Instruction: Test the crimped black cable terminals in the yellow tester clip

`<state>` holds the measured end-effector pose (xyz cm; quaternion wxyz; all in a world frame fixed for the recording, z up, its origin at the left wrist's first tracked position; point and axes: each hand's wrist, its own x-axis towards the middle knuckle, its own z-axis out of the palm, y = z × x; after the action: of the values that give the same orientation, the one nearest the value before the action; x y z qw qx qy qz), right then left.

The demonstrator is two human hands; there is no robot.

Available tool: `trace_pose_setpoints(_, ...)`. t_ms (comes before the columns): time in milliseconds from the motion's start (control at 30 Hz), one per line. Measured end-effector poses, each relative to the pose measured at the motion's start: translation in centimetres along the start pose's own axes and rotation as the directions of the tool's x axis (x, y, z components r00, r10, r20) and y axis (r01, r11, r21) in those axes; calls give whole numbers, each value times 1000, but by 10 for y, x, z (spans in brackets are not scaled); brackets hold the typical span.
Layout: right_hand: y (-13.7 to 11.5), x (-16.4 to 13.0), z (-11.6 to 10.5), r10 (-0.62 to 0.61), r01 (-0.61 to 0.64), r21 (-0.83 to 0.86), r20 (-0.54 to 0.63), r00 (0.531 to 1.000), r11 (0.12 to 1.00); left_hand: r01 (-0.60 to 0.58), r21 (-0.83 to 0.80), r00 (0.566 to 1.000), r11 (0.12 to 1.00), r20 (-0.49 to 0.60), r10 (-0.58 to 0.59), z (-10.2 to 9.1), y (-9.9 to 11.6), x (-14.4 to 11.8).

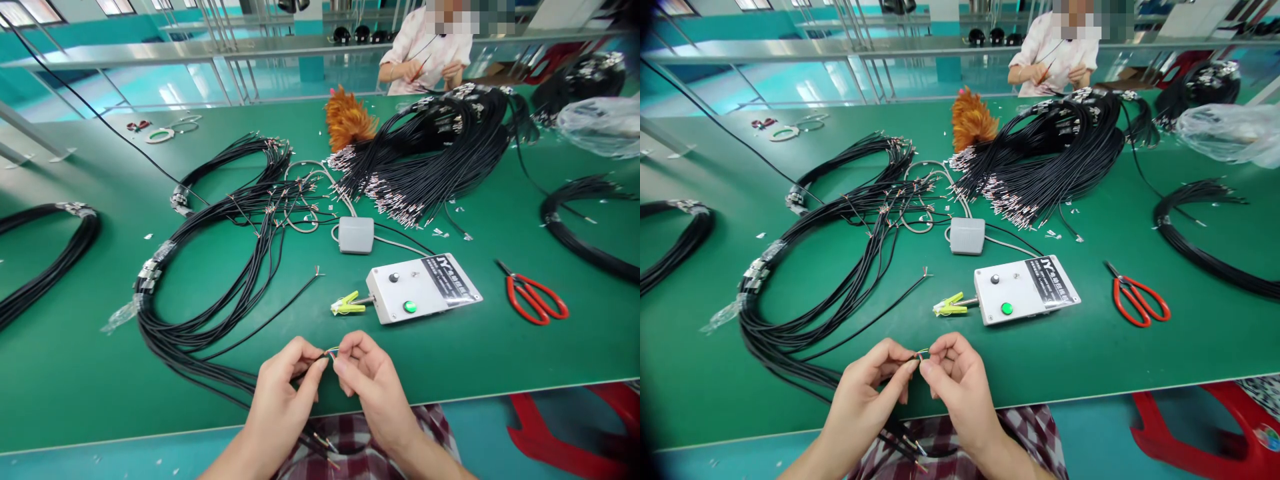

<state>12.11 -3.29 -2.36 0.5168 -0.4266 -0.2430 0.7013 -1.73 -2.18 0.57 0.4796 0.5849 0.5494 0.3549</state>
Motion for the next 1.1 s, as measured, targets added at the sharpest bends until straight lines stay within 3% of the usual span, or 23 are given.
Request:
trace_pose_setpoints(267,-3,-1,5,-21,17,-110,-37,999,994,59,-88,998,994,-19,-61,0,5,1)
trace_pose_setpoints(467,-2,-2,0,-30,29,-98,-5,1000,995,73,-119,997,990,-13,-76,1,3,0)
trace_pose_setpoints(633,-3,3,4,54,-54,-49,-4,999,997,98,-113,995,989,11,-97,0,-1,-1)
trace_pose_setpoints(800,-8,9,10,149,-149,-38,-5,989,988,187,-258,980,948,116,-162,-6,2,4)
trace_pose_setpoints(900,-11,10,9,147,-146,-56,19,989,988,128,-283,985,950,149,-88,-4,4,9)
trace_pose_setpoints(1000,-14,10,4,120,-112,-142,50,992,984,28,-277,996,960,93,-2,1,3,15)
trace_pose_setpoints(1100,-17,10,-1,67,-36,-304,92,994,952,41,-312,998,949,67,-21,4,-1,16)
